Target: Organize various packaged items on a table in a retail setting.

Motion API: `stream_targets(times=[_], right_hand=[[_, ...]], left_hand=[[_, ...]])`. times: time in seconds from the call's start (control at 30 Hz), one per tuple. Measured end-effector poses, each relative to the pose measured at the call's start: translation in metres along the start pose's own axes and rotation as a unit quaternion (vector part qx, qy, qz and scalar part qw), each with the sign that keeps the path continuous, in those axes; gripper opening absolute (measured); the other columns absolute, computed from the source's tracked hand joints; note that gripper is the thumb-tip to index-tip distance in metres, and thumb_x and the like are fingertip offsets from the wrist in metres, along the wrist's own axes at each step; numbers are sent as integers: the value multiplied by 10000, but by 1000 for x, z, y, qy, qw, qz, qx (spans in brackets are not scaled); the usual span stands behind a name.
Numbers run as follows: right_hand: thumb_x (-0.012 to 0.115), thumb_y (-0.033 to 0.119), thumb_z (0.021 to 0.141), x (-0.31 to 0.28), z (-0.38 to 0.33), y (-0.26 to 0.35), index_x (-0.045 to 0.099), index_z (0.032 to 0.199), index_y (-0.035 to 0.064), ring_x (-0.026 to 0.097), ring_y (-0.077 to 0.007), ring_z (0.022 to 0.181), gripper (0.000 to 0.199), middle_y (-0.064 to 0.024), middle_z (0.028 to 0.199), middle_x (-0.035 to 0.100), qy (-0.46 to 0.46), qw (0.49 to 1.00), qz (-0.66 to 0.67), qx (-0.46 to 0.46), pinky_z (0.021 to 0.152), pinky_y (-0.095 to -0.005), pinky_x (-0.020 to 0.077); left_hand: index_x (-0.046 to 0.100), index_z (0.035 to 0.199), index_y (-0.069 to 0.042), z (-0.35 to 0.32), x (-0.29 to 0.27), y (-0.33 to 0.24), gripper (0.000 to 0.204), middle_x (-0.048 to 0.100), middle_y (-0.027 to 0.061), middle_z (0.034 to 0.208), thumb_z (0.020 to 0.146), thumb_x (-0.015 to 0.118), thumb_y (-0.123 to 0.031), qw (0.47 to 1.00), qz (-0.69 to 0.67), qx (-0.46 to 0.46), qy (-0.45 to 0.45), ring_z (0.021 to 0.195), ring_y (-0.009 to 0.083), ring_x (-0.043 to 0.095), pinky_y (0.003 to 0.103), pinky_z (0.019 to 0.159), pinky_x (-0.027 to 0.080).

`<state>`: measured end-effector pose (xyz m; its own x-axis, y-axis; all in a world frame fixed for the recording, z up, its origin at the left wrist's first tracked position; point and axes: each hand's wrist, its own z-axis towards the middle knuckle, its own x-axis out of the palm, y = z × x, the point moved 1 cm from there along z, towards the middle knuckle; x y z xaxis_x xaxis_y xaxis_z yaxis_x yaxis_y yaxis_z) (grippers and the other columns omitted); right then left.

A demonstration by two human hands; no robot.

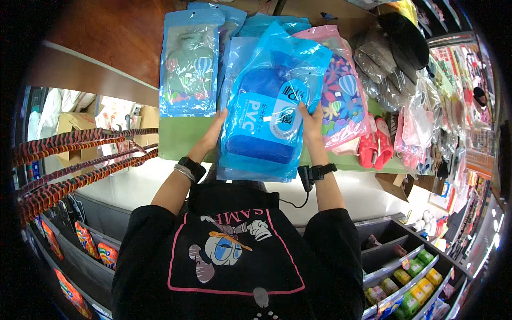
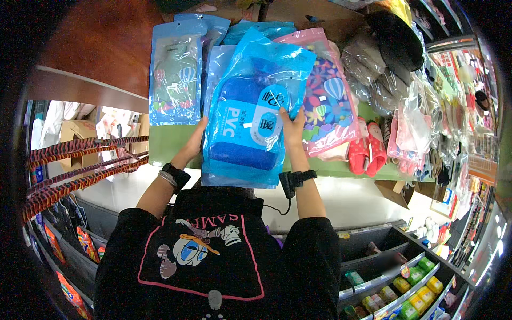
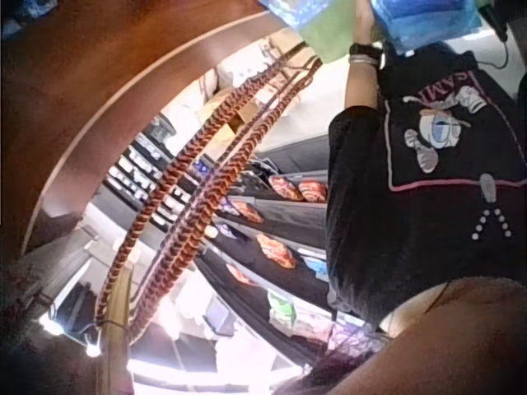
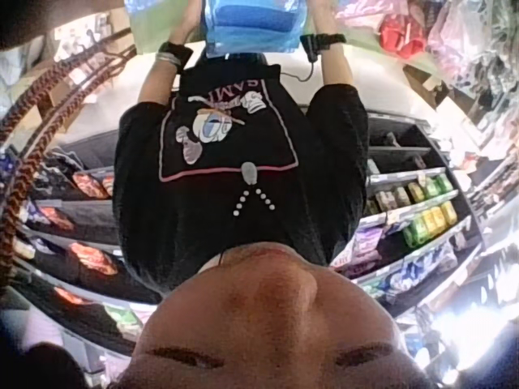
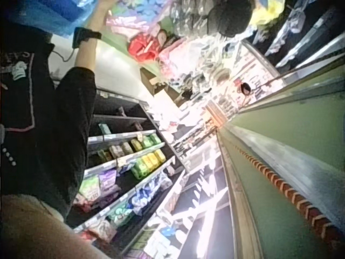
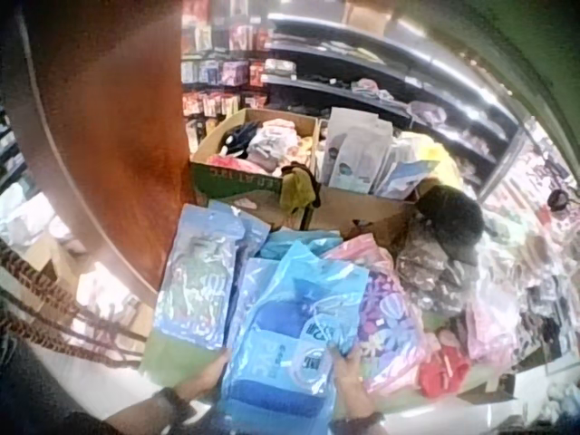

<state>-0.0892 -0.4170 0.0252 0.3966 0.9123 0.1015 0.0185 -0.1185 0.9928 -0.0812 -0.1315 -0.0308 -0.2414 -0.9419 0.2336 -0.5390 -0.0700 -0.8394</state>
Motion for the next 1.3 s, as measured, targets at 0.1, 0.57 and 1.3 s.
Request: stream_targets(times=[0.1,0.57,1.3], right_hand=[[589,88,811,-5,-2,-3,443,1148,5,513,-147,866,376,-61,999,554,-3,999,-42,-7,764,-280,420],[610,129,785,13,-8,-2,462,1163,10,562,-319,880,422,-177,954,586,22,957,-228,-177,804,-359,420],[716,402,685,-153,112,76,592,890,34,557,-139,737,440,-10,747,533,165,839,-461,240,621,-284,452]], left_hand=[[162,1344,62,-4,6,-9,853,250,223,1365,823,481,-534,997,69,-5,20,1277,264,244,348,1044,201],[368,1222,2,-19,28,-31,580,528,132,1104,782,658,-241,999,-29,-19,15,975,209,546,344,831,462],[475,1114,0,-18,23,-29,435,587,95,979,782,651,-221,998,53,-4,-36,868,179,585,301,754,487]])
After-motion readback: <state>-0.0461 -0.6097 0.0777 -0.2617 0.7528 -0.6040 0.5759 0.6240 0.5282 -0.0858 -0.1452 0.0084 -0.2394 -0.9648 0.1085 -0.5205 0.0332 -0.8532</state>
